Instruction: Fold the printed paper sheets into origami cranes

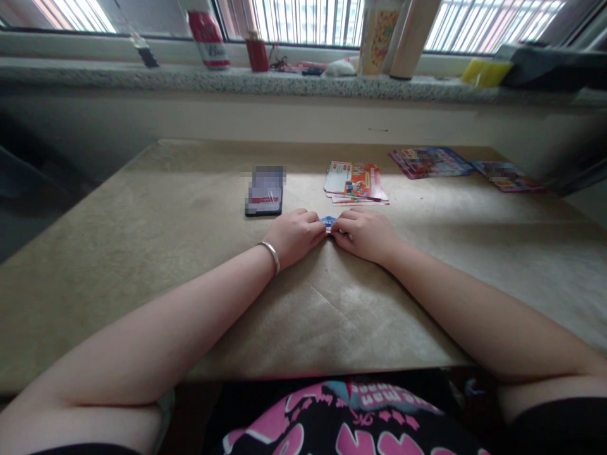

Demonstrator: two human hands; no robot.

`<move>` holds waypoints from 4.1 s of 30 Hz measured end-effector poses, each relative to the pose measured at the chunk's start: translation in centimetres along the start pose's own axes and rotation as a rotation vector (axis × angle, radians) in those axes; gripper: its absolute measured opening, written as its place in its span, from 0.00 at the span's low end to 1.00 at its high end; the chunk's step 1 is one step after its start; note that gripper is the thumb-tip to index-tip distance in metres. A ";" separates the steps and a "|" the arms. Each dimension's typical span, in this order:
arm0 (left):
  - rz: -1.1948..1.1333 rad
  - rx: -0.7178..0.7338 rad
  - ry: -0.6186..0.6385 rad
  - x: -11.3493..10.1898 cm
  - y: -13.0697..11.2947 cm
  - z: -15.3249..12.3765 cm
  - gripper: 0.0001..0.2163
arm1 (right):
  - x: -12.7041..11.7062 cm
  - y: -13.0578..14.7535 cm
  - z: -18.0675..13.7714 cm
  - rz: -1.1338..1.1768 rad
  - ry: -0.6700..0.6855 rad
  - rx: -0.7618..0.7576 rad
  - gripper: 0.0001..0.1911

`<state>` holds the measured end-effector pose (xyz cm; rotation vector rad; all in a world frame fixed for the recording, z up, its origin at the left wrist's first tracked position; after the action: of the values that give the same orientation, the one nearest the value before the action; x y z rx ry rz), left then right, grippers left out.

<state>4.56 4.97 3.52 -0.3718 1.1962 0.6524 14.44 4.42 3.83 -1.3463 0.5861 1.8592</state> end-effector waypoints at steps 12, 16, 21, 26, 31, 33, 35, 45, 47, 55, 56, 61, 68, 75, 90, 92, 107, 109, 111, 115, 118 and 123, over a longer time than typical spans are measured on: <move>0.020 0.010 -0.015 -0.4 -0.4 0.3 0.12 | 0.1 -0.4 0.3 0.109 -0.018 0.020 0.12; 0.036 0.012 -0.017 -0.2 -0.6 0.3 0.13 | 0.2 -0.5 0.5 0.112 -0.044 0.035 0.11; 0.049 -0.007 -0.037 -0.3 -0.4 0.3 0.12 | 0.4 -0.8 0.3 0.190 -0.049 0.046 0.09; 0.060 -0.004 -0.076 -0.6 -0.4 0.1 0.11 | 0.5 -0.7 0.2 0.228 -0.039 0.003 0.09; -0.023 0.025 -0.037 0.0 -0.6 0.2 0.09 | 0.6 -0.7 0.3 0.231 -0.022 0.030 0.08; -0.095 0.002 -0.036 0.2 -0.2 0.3 0.09 | 0.7 -0.8 0.5 0.216 -0.019 0.049 0.08; -0.180 -0.034 -0.055 0.3 0.2 0.4 0.08 | 1.1 -1.3 0.7 0.248 0.004 0.107 0.09; -0.292 -0.182 -0.038 1.0 1.7 0.5 0.10 | 1.9 -3.1 0.3 0.387 0.016 0.238 0.13; -0.273 -0.195 -0.021 1.1 1.7 0.5 0.10 | 1.8 -3.1 0.1 0.414 0.012 0.212 0.09; -0.224 -0.238 0.013 1.2 1.7 0.6 0.11 | 1.8 -2.8 0.7 0.336 0.035 0.104 0.11; -0.213 -0.237 0.012 1.2 1.7 0.6 0.11 | 1.9 -2.8 0.8 0.332 0.044 0.106 0.12; -0.113 -0.206 -0.011 0.8 1.0 0.6 0.11 | 2.2 -3.1 0.8 0.306 0.045 0.128 0.10; -0.175 -0.275 0.068 1.5 1.7 0.8 0.11 | 2.0 -3.1 0.8 0.187 0.075 0.207 0.12; -0.215 -0.308 0.090 1.9 2.1 1.0 0.11 | 2.1 -3.2 0.6 0.157 0.076 0.257 0.13; -0.115 -0.293 0.207 2.0 2.1 1.9 0.13 | 2.4 -3.7 1.0 0.158 0.095 0.283 0.12; -0.109 -0.288 0.188 2.0 2.0 1.8 0.13 | 2.3 -3.7 0.9 0.162 0.090 0.291 0.12; -0.144 -0.055 0.047 1.3 0.9 1.1 0.09 | 1.9 -3.8 0.6 0.136 0.068 0.307 0.12; -0.106 0.030 0.043 1.1 0.5 0.8 0.11 | 1.8 -3.9 0.5 0.140 0.060 0.300 0.12; -0.077 0.085 0.026 0.8 0.3 0.5 0.11 | 1.8 -4.0 0.5 0.138 0.063 0.294 0.12; -0.051 0.138 0.013 0.5 0.1 0.3 0.13 | 1.9 -4.0 0.5 0.137 0.081 0.296 0.11; -0.045 0.117 0.044 0.5 0.2 0.4 0.13 | 1.9 -4.0 0.5 0.139 0.087 0.294 0.11; -0.050 0.084 0.086 0.6 0.2 0.6 0.14 | 1.9 -4.0 0.5 0.143 0.089 0.287 0.10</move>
<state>4.99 5.65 3.18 -0.3605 1.2882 0.5456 17.03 7.84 2.47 -1.2258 0.9782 1.7518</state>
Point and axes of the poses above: each hand's wrist, its own z-axis towards the middle knuckle, its own x-axis out of the palm, y = z × x, the point moved 8 cm from there along z, towards the middle knuckle, and after that the axes turned 3 degrees about -z, right-handed, at the moved point
